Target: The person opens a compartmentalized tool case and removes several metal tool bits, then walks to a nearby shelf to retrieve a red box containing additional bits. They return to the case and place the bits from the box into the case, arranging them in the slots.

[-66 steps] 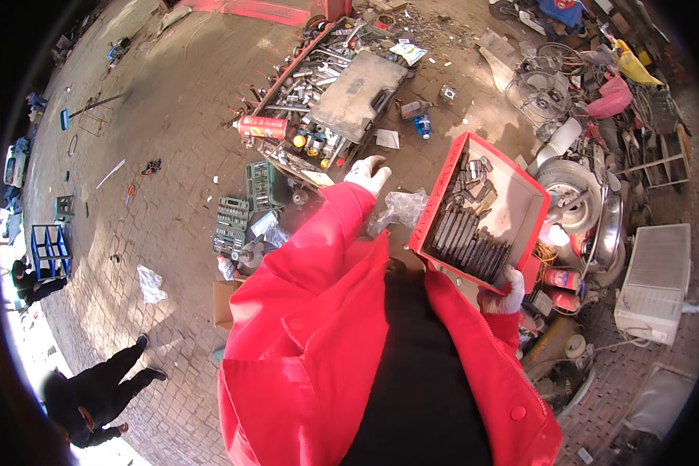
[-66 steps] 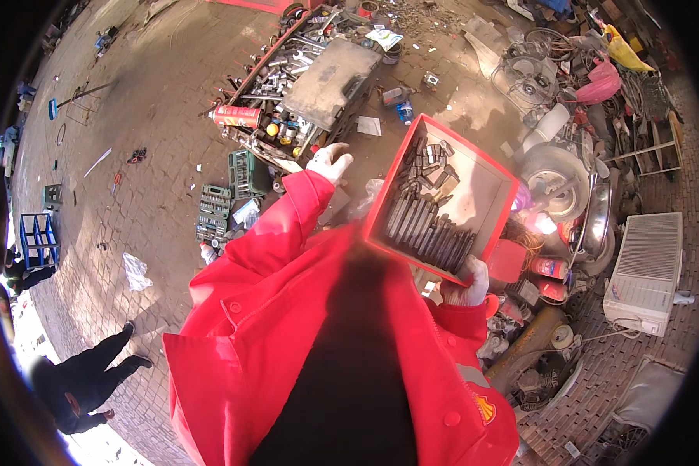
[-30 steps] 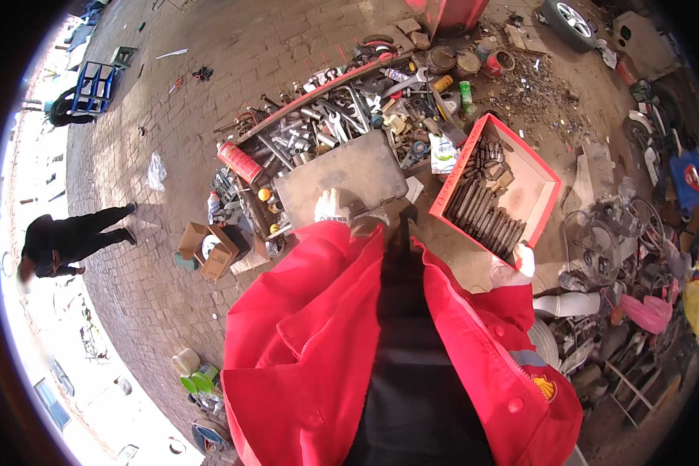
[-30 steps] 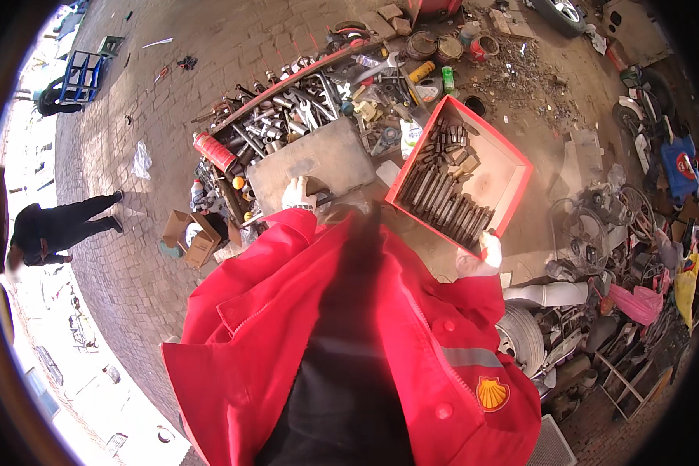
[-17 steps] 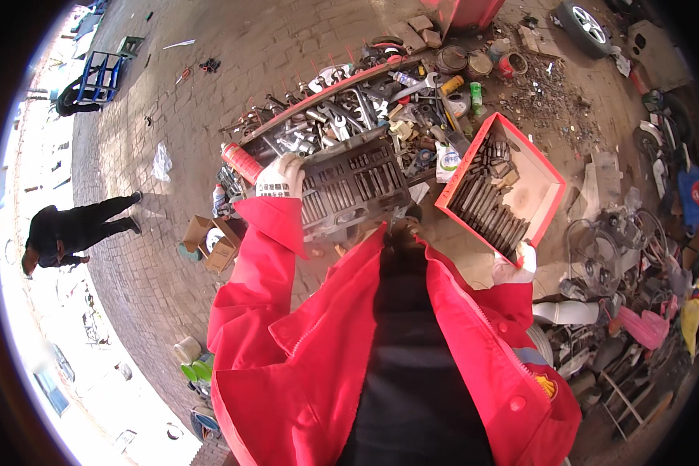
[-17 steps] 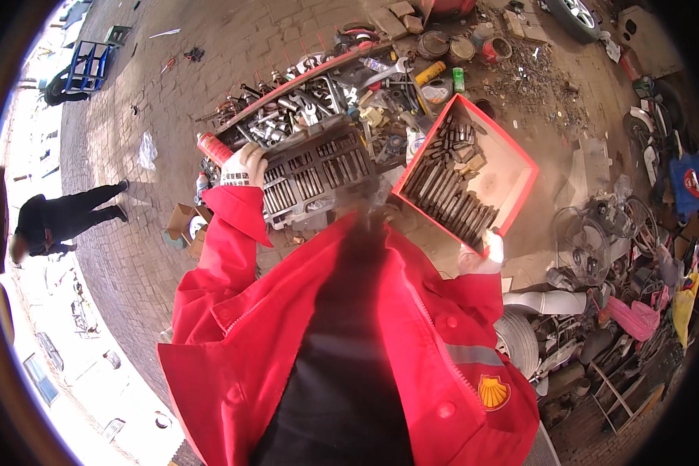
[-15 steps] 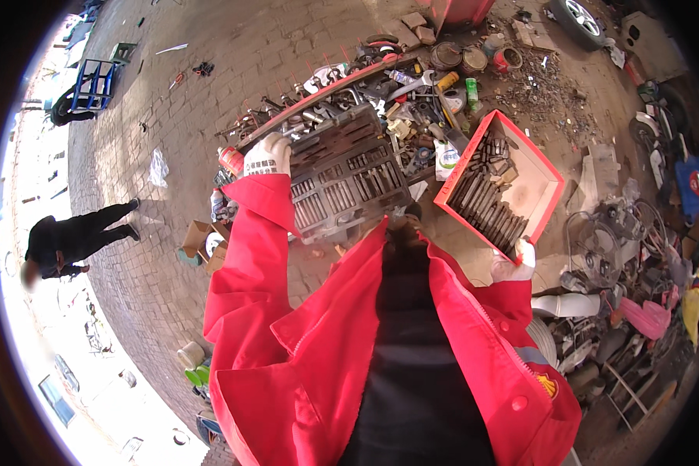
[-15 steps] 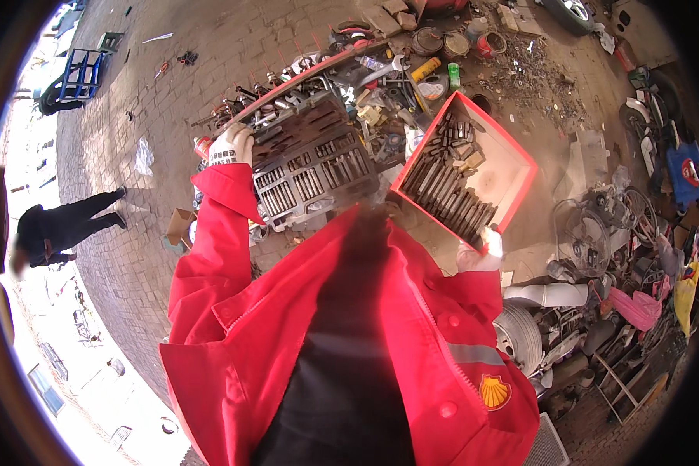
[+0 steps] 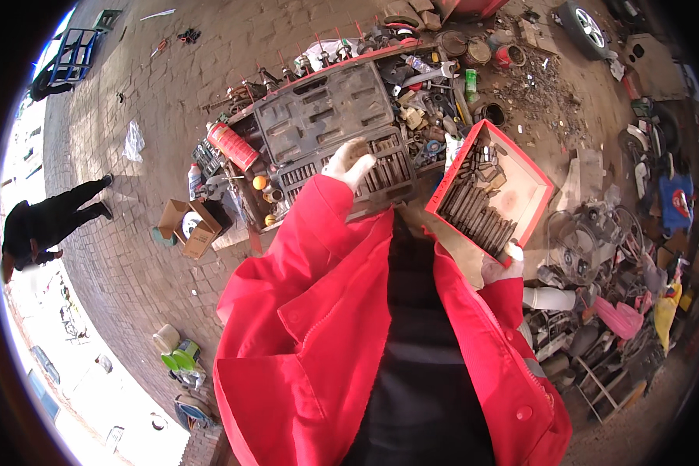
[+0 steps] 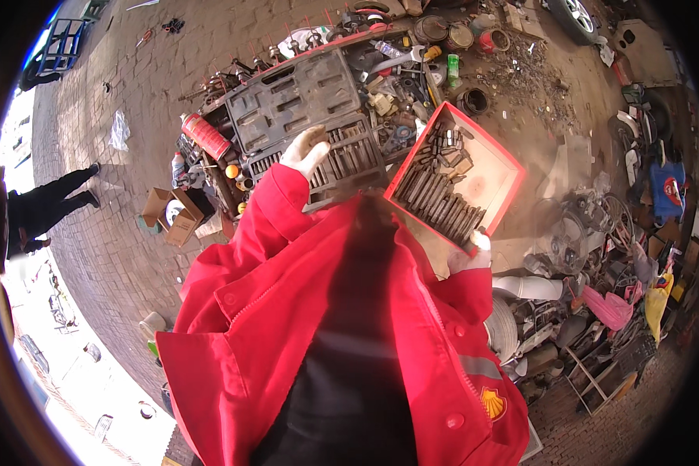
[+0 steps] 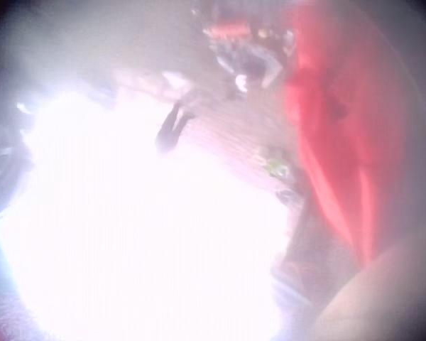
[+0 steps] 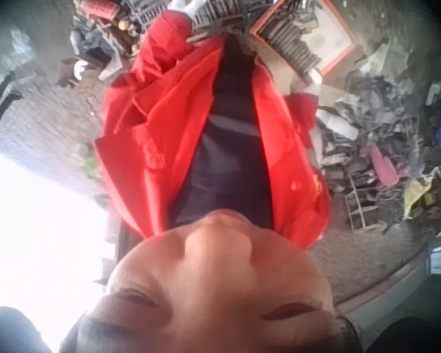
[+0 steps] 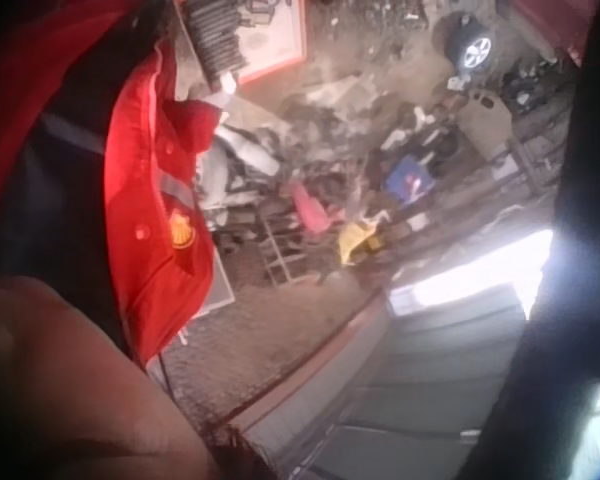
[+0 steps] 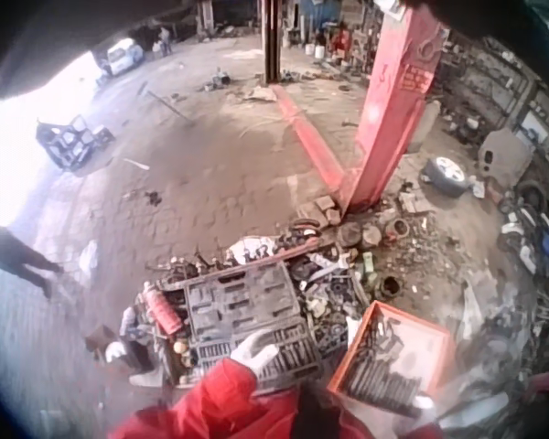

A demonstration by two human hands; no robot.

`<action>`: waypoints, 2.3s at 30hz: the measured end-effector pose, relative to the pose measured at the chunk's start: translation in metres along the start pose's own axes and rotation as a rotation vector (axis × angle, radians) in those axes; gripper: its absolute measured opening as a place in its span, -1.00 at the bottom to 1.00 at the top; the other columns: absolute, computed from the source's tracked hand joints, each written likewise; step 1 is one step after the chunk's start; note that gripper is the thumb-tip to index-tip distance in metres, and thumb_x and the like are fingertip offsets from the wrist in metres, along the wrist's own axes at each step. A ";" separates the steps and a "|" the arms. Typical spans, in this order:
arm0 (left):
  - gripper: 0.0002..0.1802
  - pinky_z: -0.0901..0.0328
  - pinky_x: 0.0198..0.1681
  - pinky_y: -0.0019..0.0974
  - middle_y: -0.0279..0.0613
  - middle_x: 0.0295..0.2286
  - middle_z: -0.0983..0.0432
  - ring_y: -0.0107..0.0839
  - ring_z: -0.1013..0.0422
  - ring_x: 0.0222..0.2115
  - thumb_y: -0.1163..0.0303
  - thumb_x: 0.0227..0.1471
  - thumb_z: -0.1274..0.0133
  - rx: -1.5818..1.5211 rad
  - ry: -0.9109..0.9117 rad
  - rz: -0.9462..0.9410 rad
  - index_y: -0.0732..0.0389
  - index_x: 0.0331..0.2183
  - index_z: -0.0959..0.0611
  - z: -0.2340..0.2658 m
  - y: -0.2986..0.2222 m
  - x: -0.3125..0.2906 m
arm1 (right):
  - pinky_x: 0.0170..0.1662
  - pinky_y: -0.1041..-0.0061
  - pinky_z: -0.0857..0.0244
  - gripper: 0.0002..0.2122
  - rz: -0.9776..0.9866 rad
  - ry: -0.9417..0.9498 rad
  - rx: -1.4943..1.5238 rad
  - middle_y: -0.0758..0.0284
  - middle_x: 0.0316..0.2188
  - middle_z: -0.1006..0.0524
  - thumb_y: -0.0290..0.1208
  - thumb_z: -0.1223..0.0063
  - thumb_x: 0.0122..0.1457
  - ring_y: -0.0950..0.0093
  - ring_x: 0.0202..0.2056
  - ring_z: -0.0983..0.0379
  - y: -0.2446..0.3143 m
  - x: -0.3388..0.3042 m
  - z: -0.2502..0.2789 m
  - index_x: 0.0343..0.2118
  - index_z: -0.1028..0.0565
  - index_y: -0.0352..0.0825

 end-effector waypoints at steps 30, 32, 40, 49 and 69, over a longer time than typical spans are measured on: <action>-0.62 -0.48 -0.12 -0.01 0.03 -0.15 -0.54 -0.04 -0.54 -0.20 0.30 0.22 -0.03 -1.184 -0.867 0.357 0.26 0.02 -0.45 -0.062 0.216 -0.306 | 0.22 0.21 -0.20 -0.37 -0.053 1.485 -2.307 0.03 0.19 -0.36 0.00 -0.01 0.20 0.08 0.18 -0.31 -0.185 0.020 -0.142 0.25 -0.27 -0.28; -0.58 -0.43 -0.02 0.02 0.08 -0.06 -0.50 -0.01 -0.49 -0.10 0.36 0.20 -0.04 -1.348 -0.837 0.166 0.31 0.05 -0.43 -0.052 0.212 -0.313 | -0.01 0.20 -0.36 -0.57 0.293 1.752 -2.433 0.10 -0.04 -0.52 -0.09 0.02 0.18 0.14 -0.03 -0.48 -0.183 -0.025 -0.185 0.04 -0.44 -0.22; -0.58 -0.48 -0.03 -0.01 -0.05 -0.08 -0.56 -0.06 -0.52 -0.12 0.48 0.12 -0.08 -1.174 -1.093 0.179 0.32 0.04 -0.48 0.013 0.257 -0.355 | -0.32 0.31 -0.41 -0.78 0.379 2.542 -2.006 0.33 -0.41 -0.59 -0.25 -0.09 0.12 0.32 -0.36 -0.55 -0.146 -0.265 -0.301 -0.21 -0.56 -0.19; -0.78 -0.47 0.00 0.05 0.02 -0.18 -0.58 0.00 -0.51 -0.14 0.48 0.11 -0.07 -1.257 -1.144 0.376 0.38 -0.20 -0.57 0.046 0.312 -0.355 | -0.24 0.32 -0.42 -0.76 0.283 2.861 -1.411 0.29 -0.33 -0.60 -0.27 -0.11 0.12 0.30 -0.29 -0.56 -0.197 -0.348 -0.294 -0.16 -0.56 -0.22; -0.72 -0.44 -0.02 -0.08 -0.04 -0.30 -0.60 -0.10 -0.51 -0.22 0.55 -0.02 -0.08 -1.315 -1.034 0.441 0.32 -0.18 -0.59 -0.002 0.328 -0.356 | -0.03 0.40 -0.44 -0.66 0.061 1.627 -1.879 0.20 -0.11 -0.60 -0.35 -0.15 0.15 0.31 -0.12 -0.58 -0.223 -0.136 -0.219 -0.01 -0.55 -0.29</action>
Point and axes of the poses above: each hand's wrist, its own x-axis towards the middle knuckle, its own z-axis out of the back of the hand, y = z × x, the point moved 5 cm from there along x, towards the middle knuckle
